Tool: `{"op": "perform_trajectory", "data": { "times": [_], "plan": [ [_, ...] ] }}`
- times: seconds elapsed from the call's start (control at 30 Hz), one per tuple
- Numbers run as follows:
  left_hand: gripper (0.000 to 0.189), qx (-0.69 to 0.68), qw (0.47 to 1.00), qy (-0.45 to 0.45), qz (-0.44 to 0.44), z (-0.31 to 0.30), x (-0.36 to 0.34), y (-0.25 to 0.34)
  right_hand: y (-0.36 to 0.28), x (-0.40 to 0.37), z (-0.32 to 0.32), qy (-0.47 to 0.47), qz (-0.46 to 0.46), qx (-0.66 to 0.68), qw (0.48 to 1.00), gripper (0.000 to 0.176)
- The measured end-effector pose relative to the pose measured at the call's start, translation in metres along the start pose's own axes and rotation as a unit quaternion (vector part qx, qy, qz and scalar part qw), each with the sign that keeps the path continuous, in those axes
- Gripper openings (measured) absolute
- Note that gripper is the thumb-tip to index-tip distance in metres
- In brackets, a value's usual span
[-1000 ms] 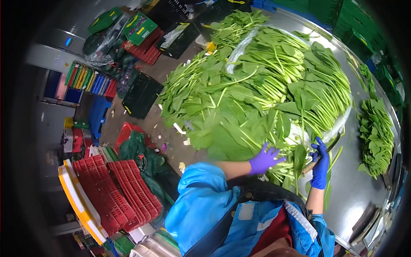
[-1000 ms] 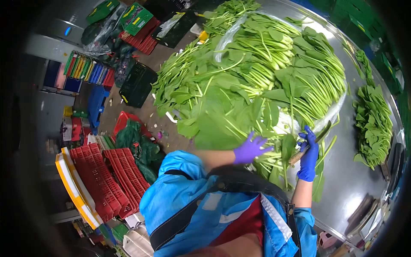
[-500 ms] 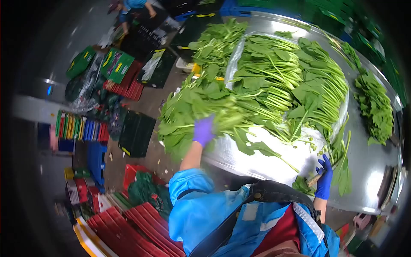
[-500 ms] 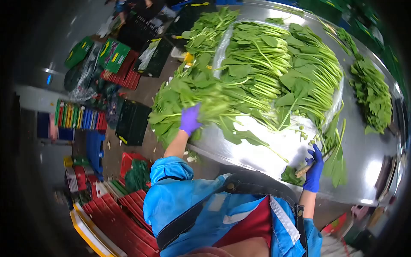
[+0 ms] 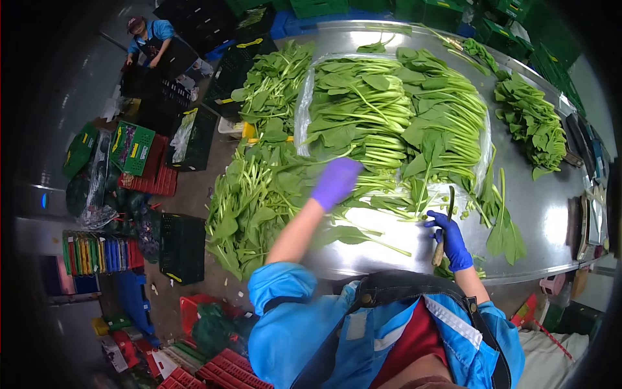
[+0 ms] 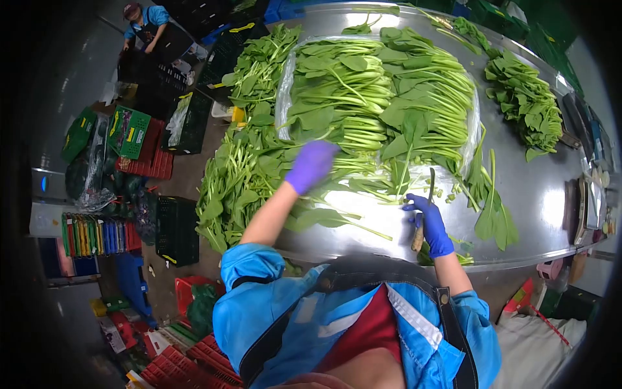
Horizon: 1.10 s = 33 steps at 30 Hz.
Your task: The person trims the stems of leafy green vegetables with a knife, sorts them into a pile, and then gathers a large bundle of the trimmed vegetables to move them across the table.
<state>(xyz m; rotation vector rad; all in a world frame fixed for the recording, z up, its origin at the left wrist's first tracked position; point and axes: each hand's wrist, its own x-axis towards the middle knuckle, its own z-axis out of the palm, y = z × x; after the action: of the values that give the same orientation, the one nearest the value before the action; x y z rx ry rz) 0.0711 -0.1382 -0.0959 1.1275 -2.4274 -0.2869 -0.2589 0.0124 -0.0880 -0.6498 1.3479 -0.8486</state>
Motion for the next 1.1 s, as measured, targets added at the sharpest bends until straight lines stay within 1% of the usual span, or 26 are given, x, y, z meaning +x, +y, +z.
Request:
{"op": "perform_trajectory", "data": {
  "times": [0.07, 0.1, 0.17, 0.2, 0.23, 0.27, 0.3, 0.33, 0.4, 0.43, 0.47, 0.5, 0.53, 0.57, 0.6, 0.63, 0.67, 0.7, 0.73, 0.77, 0.8, 0.83, 0.87, 0.93, 1.07, 1.1],
  "plan": [
    [0.025, 0.07, 0.987, -0.095, 0.107, 0.041, 0.007, 0.024, -0.007, 0.003, 0.002, -0.005, -0.001, -0.003, 1.0, 0.039],
    [0.025, 0.068, 0.987, -0.096, 0.108, 0.06, 0.01, 0.029, -0.008, 0.006, -0.001, -0.016, -0.006, -0.005, 1.0, 0.038],
    [0.026, 0.14, 0.987, -0.047, 0.063, 0.088, 0.014, 0.035, -0.009, 0.012, -0.007, -0.026, -0.01, -0.007, 1.0, 0.037],
    [0.026, 0.139, 0.987, -0.048, 0.063, 0.09, 0.015, 0.037, -0.01, 0.015, -0.008, -0.03, -0.013, -0.014, 0.999, 0.037],
    [0.026, 0.127, 0.99, -0.049, 0.038, 0.09, 0.017, 0.037, -0.011, 0.017, -0.009, -0.035, -0.016, -0.021, 0.999, 0.036],
    [0.026, 0.117, 0.992, -0.051, 0.013, 0.089, 0.016, 0.038, -0.01, 0.019, -0.009, -0.036, -0.013, -0.02, 0.999, 0.036],
    [0.028, 0.115, 0.988, -0.103, 0.001, 0.085, 0.017, 0.039, -0.009, 0.021, -0.01, -0.042, -0.017, -0.019, 0.999, 0.036],
    [0.028, 0.116, 0.988, -0.104, 0.0, 0.073, 0.016, 0.045, -0.012, 0.022, -0.009, -0.048, -0.023, -0.019, 0.998, 0.036],
    [0.027, -0.024, 0.999, 0.04, 0.017, 0.046, 0.011, 0.06, -0.019, 0.023, -0.007, -0.055, -0.02, -0.008, 0.998, 0.037],
    [0.03, -0.1, 0.991, 0.069, -0.059, 0.033, 0.008, 0.072, -0.02, 0.024, -0.006, -0.05, -0.029, -0.02, 0.998, 0.037],
    [0.03, -0.098, 0.991, 0.063, -0.058, 0.018, 0.005, 0.084, -0.021, 0.022, -0.005, -0.044, -0.036, -0.031, 0.998, 0.037],
    [0.03, -0.225, 0.964, 0.022, -0.138, -0.011, 0.011, 0.103, -0.026, 0.018, -0.002, -0.051, -0.037, -0.039, 0.997, 0.036],
    [0.031, -0.344, 0.914, -0.018, -0.216, -0.035, 0.015, 0.117, -0.034, 0.012, 0.004, -0.05, -0.037, -0.034, 0.997, 0.036],
    [0.032, -0.384, 0.898, -0.052, -0.21, -0.048, 0.016, 0.125, -0.042, 0.005, 0.014, -0.068, -0.061, -0.085, 0.992, 0.033],
    [0.032, -0.383, 0.898, -0.057, -0.21, -0.047, 0.013, 0.126, -0.044, 0.0, 0.02, -0.084, -0.084, -0.136, 0.984, 0.032],
    [0.034, -0.495, 0.827, -0.12, -0.24, -0.045, 0.009, 0.127, -0.038, -0.001, 0.023, -0.107, -0.115, -0.169, 0.973, 0.03],
    [0.035, -0.595, 0.737, -0.181, -0.265, -0.04, 0.005, 0.129, -0.02, 0.009, 0.024, -0.124, -0.273, -0.228, 0.926, 0.032],
    [0.039, -0.613, 0.714, -0.2, -0.272, -0.03, -0.001, 0.13, -0.024, 0.002, 0.03, -0.097, -0.327, -0.286, 0.896, 0.036],
    [0.039, -0.613, 0.713, -0.206, -0.271, -0.029, -0.003, 0.136, -0.028, -0.003, 0.038, -0.069, -0.377, -0.342, 0.858, 0.042],
    [0.04, -0.63, 0.699, -0.21, -0.266, -0.028, -0.005, 0.142, -0.027, -0.003, 0.041, -0.064, -0.374, -0.34, 0.86, 0.042],
    [0.042, -0.647, 0.683, -0.213, -0.262, -0.026, -0.008, 0.147, -0.026, -0.001, 0.042, -0.058, -0.369, -0.359, 0.855, 0.047],
    [0.042, -0.649, 0.679, -0.222, -0.26, -0.021, -0.012, 0.148, -0.025, 0.0, 0.043, -0.054, -0.365, -0.379, 0.849, 0.053],
    [0.042, -0.65, 0.679, -0.222, -0.26, -0.019, -0.014, 0.151, -0.024, -0.001, 0.043, -0.054, -0.364, -0.38, 0.849, 0.053],
    [0.041, -0.674, 0.653, -0.212, -0.272, -0.018, -0.017, 0.156, -0.024, -0.003, 0.045, -0.055, -0.362, -0.392, 0.844, 0.06],
    [0.04, -0.683, 0.646, -0.206, -0.271, -0.011, -0.025, 0.158, -0.022, -0.006, 0.045, -0.069, -0.356, -0.403, 0.84, 0.062],
    [0.038, -0.681, 0.649, -0.204, -0.271, -0.016, -0.024, 0.162, -0.012, 0.001, 0.041, -0.064, -0.382, -0.406, 0.828, 0.058]
  ]
}}
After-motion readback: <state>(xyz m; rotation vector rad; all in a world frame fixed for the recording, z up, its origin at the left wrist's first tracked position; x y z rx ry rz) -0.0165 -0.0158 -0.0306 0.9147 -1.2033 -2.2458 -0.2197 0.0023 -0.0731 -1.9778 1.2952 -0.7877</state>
